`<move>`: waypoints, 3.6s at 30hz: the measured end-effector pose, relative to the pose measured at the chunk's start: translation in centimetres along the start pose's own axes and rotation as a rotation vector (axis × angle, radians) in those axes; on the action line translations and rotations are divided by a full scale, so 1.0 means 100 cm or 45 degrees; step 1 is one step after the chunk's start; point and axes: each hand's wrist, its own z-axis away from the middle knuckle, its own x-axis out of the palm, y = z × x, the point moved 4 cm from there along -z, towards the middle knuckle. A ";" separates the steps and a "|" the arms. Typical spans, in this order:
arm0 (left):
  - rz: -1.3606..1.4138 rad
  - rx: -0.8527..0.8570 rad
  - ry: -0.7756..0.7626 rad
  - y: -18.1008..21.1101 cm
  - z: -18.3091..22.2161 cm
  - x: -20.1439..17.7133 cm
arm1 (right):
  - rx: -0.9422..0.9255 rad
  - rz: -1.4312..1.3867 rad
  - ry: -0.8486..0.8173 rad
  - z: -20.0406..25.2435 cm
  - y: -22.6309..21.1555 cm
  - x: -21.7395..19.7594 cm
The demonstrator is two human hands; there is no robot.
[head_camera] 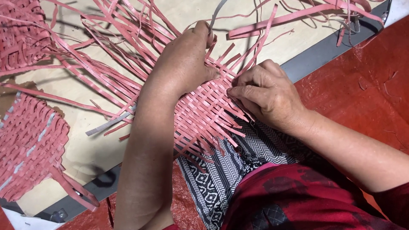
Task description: Weaving pink plastic strips together to create a mat or bag component using a thin metal tool
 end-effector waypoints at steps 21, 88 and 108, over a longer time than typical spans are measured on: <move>-0.063 -0.111 -0.067 0.006 0.002 -0.002 | -0.193 0.149 -0.044 0.012 0.006 -0.012; -0.226 0.177 0.712 0.048 0.092 0.051 | 0.402 -0.364 0.122 -0.006 0.002 -0.011; -0.266 0.185 0.716 0.048 0.092 0.051 | 0.064 0.050 0.050 -0.017 -0.002 0.000</move>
